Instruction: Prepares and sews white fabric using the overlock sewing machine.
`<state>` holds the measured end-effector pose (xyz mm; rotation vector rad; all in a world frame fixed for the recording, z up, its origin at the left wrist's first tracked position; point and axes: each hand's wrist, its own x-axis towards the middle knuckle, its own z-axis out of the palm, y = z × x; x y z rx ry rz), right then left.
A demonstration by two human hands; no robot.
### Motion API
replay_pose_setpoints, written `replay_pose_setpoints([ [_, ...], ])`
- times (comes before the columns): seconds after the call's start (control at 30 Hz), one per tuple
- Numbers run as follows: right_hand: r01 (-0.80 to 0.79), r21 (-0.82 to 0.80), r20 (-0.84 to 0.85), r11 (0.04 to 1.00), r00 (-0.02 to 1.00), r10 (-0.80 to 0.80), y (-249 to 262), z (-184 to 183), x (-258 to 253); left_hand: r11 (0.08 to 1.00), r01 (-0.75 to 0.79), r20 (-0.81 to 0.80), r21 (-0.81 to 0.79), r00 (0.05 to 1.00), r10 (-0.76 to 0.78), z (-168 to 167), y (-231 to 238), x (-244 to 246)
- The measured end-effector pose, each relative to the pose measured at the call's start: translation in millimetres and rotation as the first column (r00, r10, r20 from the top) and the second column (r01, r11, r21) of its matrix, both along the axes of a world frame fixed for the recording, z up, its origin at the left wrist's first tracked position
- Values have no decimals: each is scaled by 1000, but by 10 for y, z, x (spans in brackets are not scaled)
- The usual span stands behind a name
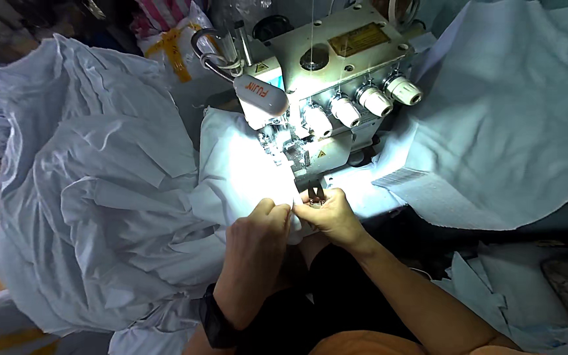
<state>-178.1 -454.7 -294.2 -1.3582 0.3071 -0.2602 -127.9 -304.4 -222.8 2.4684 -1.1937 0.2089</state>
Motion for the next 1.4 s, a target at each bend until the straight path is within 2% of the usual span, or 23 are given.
replay_pose_setpoints([
  [0.2,88,-50,27,995,996,-87,26,42,151,999,-51,55,-3,997,51,-13,-216,152],
  [0.33,100,-75,72,992,993,-94,-8,10,122,993,-114,99,16,989,112,0,-197,19],
  [0.43,-86,-87,170,992,980,100,-108,-90,19,985,-166,56,52,985,163,-34,-23,-174],
  [0.5,-295,-58,200,954,933,301,-193,-121,-44,979,-195,-9,58,981,196,-85,106,-250],
  [0.57,-401,2,217,916,895,391,-230,-136,-83,976,-218,-41,19,975,219,-165,220,-252],
  [0.67,-333,165,151,928,939,310,-212,-154,-96,971,-204,-41,-121,979,200,-245,320,-218],
  [0.77,-305,228,86,925,952,293,-239,-88,-103,970,-91,-16,-224,996,90,-211,336,-235],
  [0.97,-218,226,93,949,975,202,-251,-45,-116,984,26,30,-175,999,-21,-211,253,-142],
  [1.1,-219,251,98,943,975,201,-221,3,-105,966,28,64,-256,998,-11,-224,181,-53],
  [1.23,-225,143,111,964,971,210,-164,66,-157,923,112,95,-369,992,-82,-349,128,6],
  [1.4,-190,-132,122,973,971,206,-112,108,-281,923,157,56,-351,988,-147,-444,116,-71],
])
